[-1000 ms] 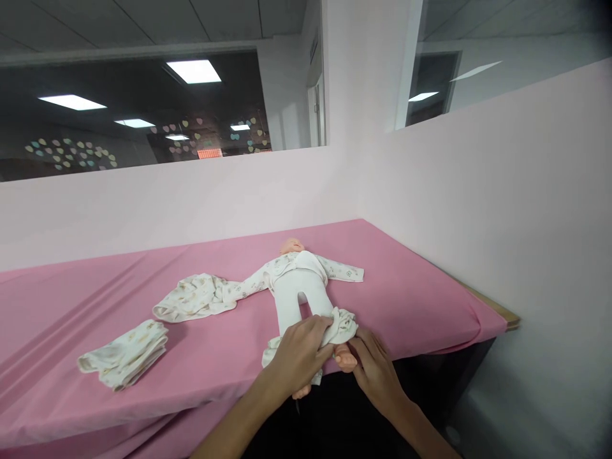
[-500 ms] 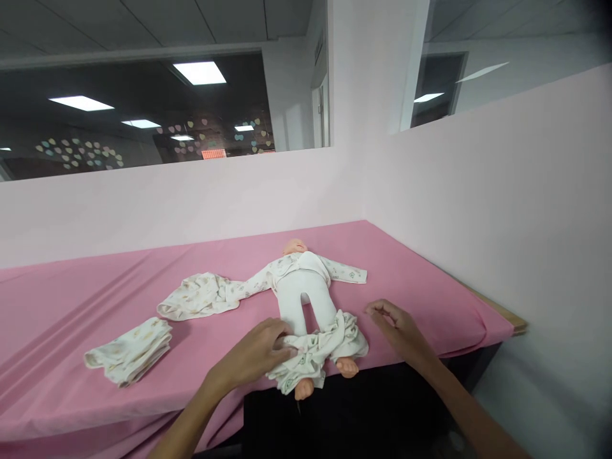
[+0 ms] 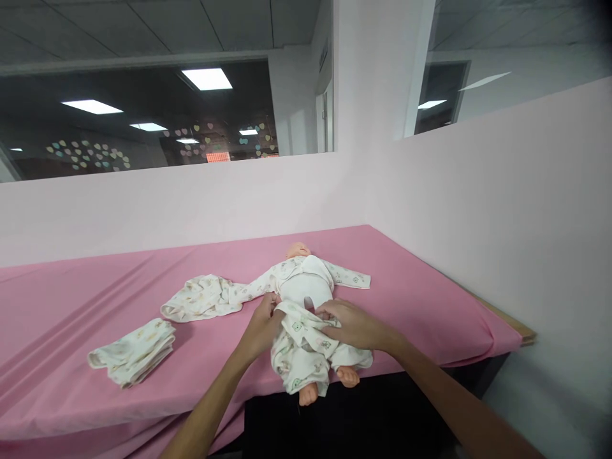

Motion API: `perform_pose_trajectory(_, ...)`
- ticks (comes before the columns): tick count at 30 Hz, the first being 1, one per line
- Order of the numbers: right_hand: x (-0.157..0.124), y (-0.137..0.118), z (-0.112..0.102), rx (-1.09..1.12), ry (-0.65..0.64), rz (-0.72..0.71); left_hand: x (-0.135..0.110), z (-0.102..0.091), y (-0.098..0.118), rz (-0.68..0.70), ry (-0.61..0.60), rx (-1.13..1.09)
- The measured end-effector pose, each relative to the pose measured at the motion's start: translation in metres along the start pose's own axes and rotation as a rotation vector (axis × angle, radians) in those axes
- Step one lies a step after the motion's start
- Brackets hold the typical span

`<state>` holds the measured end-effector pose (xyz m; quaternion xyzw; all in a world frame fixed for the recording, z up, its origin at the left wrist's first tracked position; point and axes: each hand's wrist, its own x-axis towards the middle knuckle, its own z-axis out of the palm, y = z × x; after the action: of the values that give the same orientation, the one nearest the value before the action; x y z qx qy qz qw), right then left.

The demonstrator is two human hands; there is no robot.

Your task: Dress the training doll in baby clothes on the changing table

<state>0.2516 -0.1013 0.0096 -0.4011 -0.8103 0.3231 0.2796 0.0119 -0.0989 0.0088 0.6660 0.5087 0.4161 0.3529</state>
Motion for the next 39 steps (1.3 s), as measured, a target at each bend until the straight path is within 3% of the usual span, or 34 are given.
perform_pose_trajectory(5, 0.018, -0.001, -0.01, 0.289, -0.206, 0.127, 0.013, 0.012, 0.001, -0.135, 0.023, -0.396)
perform_pose_trajectory(8, 0.027, -0.003, -0.013, 0.512, -0.296, 0.128, 0.013, 0.012, 0.005, -0.13, -0.074, -0.582)
perform_pose_trajectory(11, 0.036, -0.002, -0.012, 0.662, -0.283, 0.124, 0.011, 0.006, 0.009, -0.105, -0.183, -0.624)
perform_pose_trajectory(16, 0.052, 0.011, -0.008, 0.668, -0.084, 0.158, 0.022, -0.006, 0.005, -0.093, -0.3, -0.566)
perform_pose_trajectory(20, 0.061, 0.025, -0.011, 0.651, 0.027, 0.167, 0.039, -0.015, -0.003, -0.109, -0.28, -0.301)
perform_pose_trajectory(23, 0.062, 0.035, -0.016, 0.646, -0.026, 0.165, 0.044, -0.018, -0.007, -0.132, -0.27, -0.093)
perform_pose_trajectory(27, 0.051, 0.043, -0.024, 0.535, -0.122, 0.206, 0.038, -0.024, -0.011, -0.101, -0.328, -0.01)
perform_pose_trajectory(31, 0.033, 0.051, -0.029, 0.465, -0.076, 0.213, 0.031, -0.031, -0.013, -0.051, -0.338, 0.006)
perform_pose_trajectory(39, 0.019, 0.078, -0.026, 0.326, -0.052, 0.253, 0.018, -0.036, -0.031, -0.099, -0.455, -0.033)
